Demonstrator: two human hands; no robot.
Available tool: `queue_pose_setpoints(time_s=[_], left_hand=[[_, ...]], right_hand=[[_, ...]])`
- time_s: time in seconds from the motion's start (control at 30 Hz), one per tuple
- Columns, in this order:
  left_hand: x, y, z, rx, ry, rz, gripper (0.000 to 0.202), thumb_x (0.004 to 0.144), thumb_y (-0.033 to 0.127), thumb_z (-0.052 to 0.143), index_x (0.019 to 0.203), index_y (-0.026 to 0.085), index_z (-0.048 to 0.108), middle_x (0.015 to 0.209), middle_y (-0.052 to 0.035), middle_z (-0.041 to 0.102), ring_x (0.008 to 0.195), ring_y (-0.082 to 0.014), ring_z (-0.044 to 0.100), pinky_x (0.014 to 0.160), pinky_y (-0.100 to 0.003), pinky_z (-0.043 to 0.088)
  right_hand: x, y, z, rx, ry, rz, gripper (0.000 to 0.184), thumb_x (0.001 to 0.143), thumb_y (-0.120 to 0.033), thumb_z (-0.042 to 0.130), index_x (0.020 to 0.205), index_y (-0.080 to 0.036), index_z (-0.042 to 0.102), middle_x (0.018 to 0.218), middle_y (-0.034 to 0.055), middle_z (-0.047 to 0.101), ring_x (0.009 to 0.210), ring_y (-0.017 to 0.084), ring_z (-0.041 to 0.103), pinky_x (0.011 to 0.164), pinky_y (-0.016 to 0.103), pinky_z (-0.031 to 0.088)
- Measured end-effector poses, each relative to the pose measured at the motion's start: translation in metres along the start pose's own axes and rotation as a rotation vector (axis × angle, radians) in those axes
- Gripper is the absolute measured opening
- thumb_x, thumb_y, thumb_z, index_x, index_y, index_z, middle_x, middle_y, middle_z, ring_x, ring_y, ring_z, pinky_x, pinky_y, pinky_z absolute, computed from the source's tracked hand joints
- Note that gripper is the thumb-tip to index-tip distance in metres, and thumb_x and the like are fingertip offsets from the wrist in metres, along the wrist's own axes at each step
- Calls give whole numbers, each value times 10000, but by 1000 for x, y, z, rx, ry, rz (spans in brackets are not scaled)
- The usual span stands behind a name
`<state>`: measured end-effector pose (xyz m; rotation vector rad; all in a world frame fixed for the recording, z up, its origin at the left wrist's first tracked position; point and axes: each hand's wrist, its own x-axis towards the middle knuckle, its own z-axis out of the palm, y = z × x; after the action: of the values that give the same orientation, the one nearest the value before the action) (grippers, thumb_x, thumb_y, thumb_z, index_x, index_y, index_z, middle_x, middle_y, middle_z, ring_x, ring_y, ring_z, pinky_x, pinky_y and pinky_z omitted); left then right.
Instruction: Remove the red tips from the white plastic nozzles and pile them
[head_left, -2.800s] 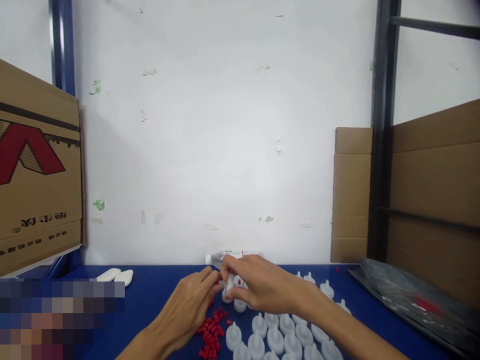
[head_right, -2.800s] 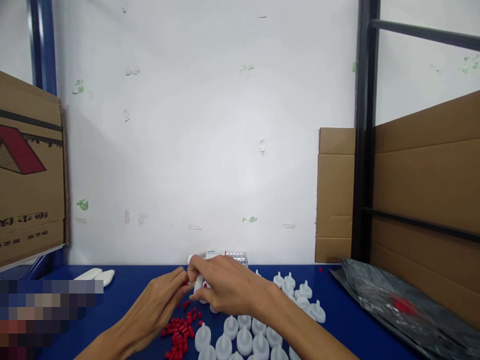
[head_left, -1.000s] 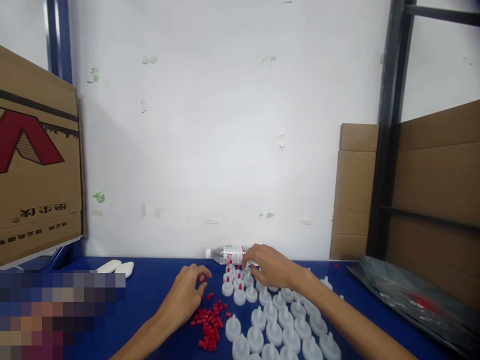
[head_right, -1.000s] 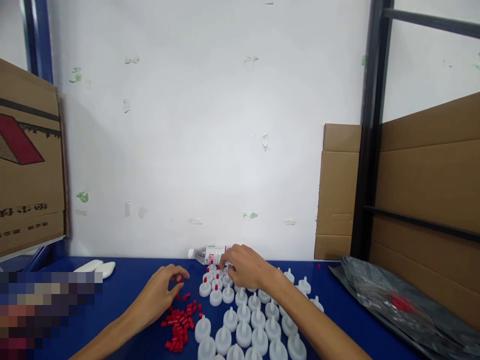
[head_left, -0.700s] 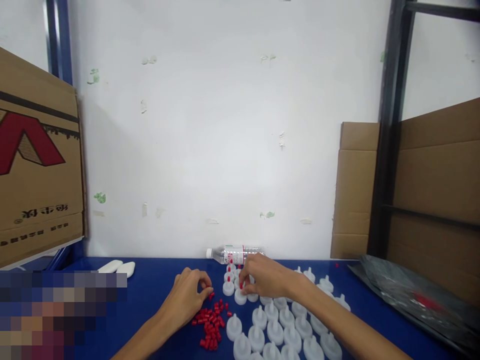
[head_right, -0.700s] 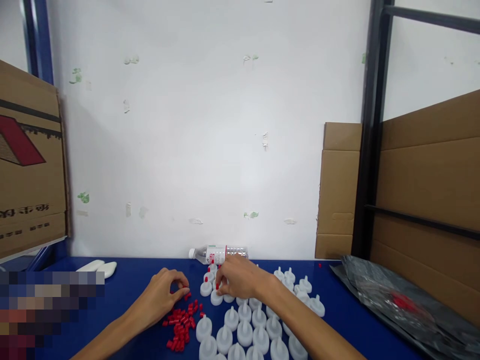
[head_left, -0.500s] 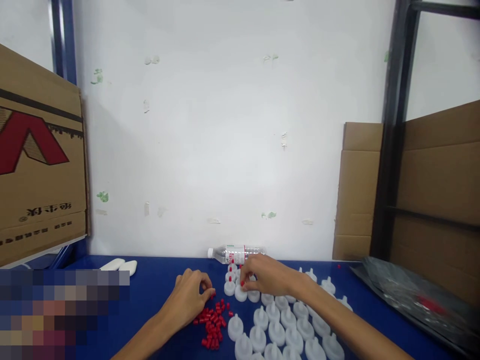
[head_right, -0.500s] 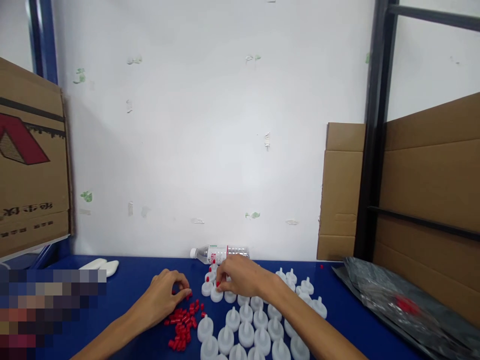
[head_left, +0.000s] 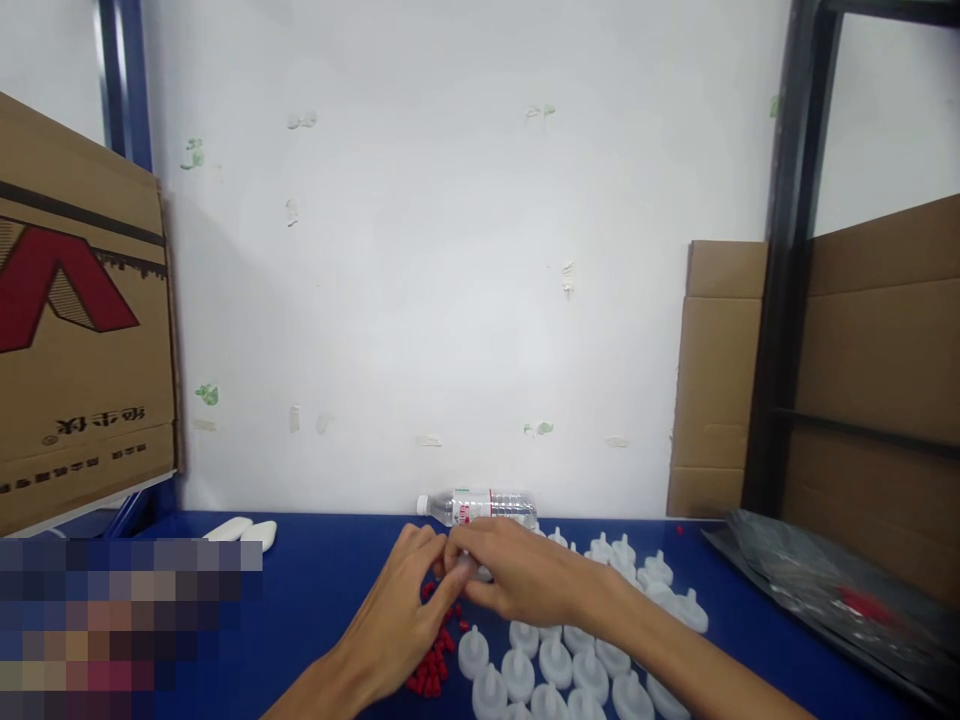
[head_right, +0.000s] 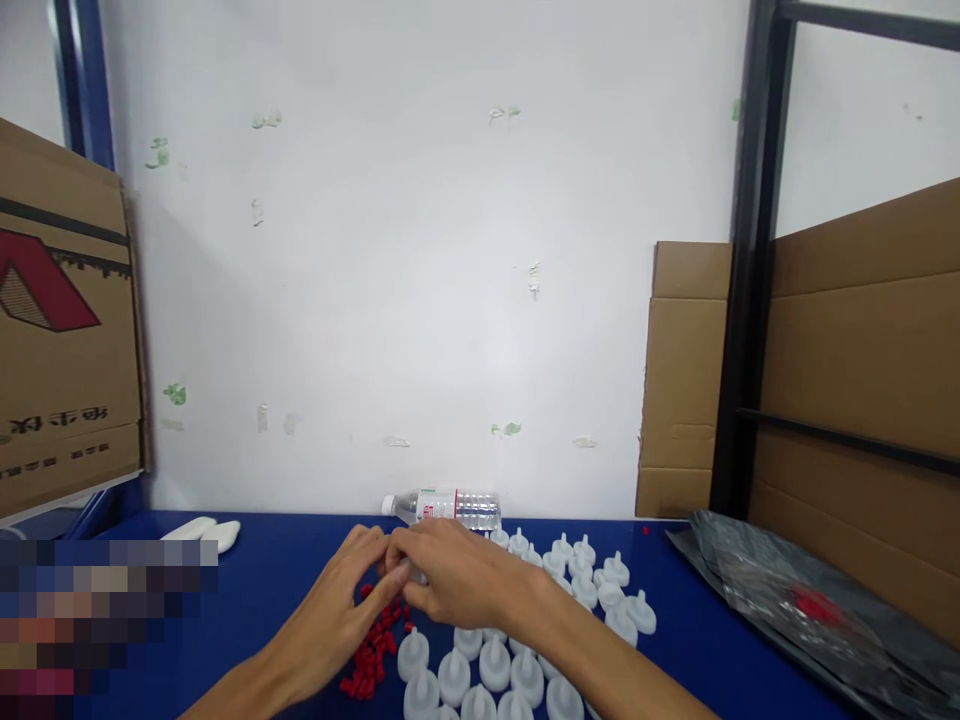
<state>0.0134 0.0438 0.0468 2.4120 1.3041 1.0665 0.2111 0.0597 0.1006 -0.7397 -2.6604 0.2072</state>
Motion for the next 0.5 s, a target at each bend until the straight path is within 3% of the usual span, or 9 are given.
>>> queue_pose_setpoints(time_s=[0.1,0.3,0.5], left_hand=[[0,4,0,-21,11,-14,402,1061,480,339,854,226,572,870,-13,568,877,-221,503,810,-364,425],[0,2,-5,-24,-45,-7,414,1064,468,336,842,221,583,898,-21,561,913,-228,502,836,-374,414],[2,0,2,-14,-40,-28,444,1070,462,278,825,215,554,888,-24,540,888,-228,490,819,-377,399]], right_hand=[[1,-3,-2,29,11,23,89,901,-209,680,948,-210,604,893,-1,651,846,165,576,720,250,410],[5,9,-4,157,92,111,212,860,-287,783,1025,-243,658,779,-55,621,731,127,590,714,231,404],[7,24,-3,222,64,92,345,750,-389,872,1001,-244,686,809,-51,663,782,144,630,694,218,406]])
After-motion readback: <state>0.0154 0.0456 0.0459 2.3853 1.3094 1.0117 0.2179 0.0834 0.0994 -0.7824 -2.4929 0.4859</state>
